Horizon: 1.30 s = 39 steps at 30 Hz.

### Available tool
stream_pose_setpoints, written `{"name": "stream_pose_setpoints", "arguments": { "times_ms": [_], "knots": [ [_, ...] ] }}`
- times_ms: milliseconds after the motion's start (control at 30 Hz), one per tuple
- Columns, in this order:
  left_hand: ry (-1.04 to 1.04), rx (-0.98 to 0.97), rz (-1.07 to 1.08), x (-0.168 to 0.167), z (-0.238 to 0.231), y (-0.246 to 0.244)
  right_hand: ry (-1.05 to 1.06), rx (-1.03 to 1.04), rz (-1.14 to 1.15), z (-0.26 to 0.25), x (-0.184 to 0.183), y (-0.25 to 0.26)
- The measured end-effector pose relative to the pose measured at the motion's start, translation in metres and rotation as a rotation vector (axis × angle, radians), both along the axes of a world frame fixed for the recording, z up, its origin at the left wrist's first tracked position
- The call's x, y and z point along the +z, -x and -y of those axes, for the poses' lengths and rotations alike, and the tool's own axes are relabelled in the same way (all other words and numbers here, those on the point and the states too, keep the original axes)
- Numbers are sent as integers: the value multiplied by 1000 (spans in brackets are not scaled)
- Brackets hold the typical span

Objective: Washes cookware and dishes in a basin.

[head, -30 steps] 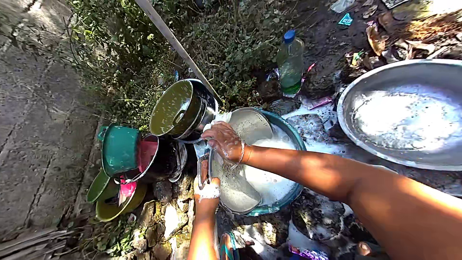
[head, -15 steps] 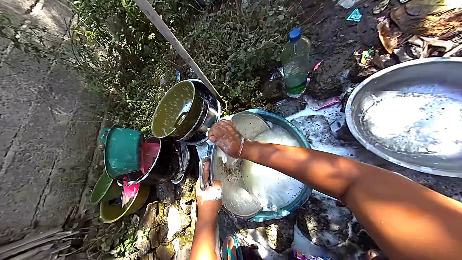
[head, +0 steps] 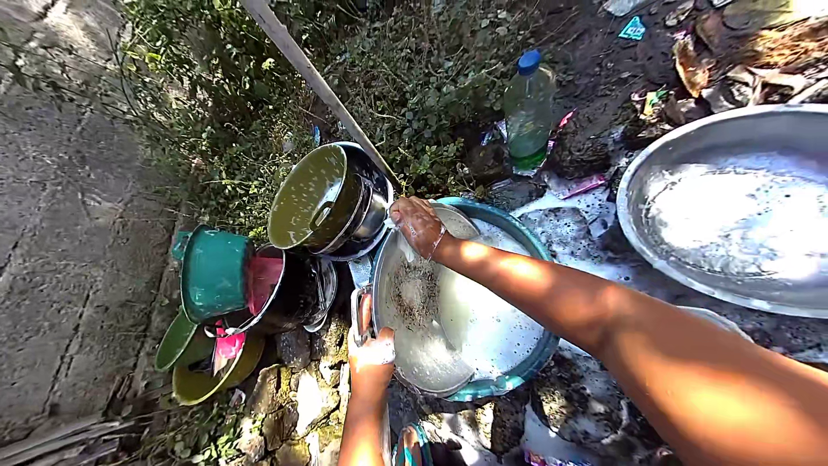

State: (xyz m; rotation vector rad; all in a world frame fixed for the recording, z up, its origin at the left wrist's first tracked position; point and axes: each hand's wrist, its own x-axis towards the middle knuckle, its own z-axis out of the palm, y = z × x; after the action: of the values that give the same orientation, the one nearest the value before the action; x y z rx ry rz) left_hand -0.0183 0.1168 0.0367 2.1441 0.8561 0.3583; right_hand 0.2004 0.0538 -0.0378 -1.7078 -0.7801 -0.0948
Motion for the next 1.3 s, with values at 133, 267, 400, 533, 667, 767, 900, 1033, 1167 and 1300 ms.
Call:
{"name": "stream_pose_setpoints", "arguments": {
  "times_ms": [133,267,400,533,667,767,900,1033,1167,1300],
  "knots": [
    [15,26,22,-9,-4,13,153,-48,-357,22,-41,-29],
    [119,-20,184,-24,-20,34,175,34,-440,37,-61,-33],
    [215,-17,402,-30,-44,46,171,87,-416,50,-80,-27],
    [382,-65,423,-24,-65,56,168,108,-468,56,-97,-24],
    [625,-341,348,11,-103,78,66,136,-515,71,-76,-27],
    [455,-350,164,51,-96,67,40,119,-399,77,-53,-28],
    [-119,-6,-127,60,-64,22,38,55,-323,74,-49,-29],
    [-351,3,-104,58,-58,11,-16,32,-311,79,-45,-27],
    [-539,-121,-92,62,-51,2,52,-37,-290,79,-34,-21],
    [-641,-91,-6,60,-45,-11,80,-110,-268,71,-22,-16]
  ]
}}
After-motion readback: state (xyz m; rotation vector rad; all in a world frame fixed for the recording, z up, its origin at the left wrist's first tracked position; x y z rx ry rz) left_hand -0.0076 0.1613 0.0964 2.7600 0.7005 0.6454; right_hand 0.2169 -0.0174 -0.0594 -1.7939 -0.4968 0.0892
